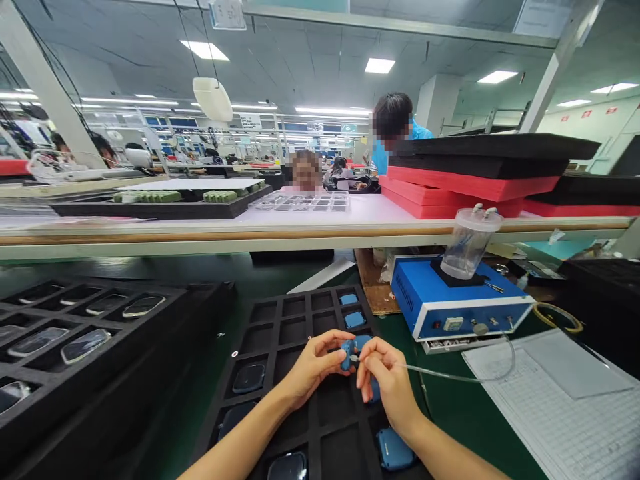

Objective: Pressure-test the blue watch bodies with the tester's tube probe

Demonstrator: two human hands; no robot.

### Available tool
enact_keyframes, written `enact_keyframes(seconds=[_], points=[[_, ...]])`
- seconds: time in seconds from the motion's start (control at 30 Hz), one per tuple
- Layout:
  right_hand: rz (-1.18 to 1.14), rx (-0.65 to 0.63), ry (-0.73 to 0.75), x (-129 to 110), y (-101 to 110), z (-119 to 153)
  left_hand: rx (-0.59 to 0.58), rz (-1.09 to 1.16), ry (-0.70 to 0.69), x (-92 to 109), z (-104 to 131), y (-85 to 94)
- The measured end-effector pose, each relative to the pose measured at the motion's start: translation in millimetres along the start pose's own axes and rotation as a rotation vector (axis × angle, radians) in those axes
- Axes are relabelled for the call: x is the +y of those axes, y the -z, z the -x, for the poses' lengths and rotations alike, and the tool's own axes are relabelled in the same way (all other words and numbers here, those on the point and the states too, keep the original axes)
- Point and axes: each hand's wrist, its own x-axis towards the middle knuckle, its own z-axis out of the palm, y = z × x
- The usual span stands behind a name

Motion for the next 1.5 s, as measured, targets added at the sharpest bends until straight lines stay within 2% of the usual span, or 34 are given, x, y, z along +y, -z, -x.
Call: enact_keyframes(seconds=[0.2,1.5], points=[[0.004,-0.001,0.0,-2.7,0.2,-1.0,0.034,-0.033,0.02,2.5,0.2,-1.5],[-0.022,-0.009,-0.003,-3.2,-1.1,-2.1,0.002,-0.034,0.029,4.4,-0.5,-0.4]])
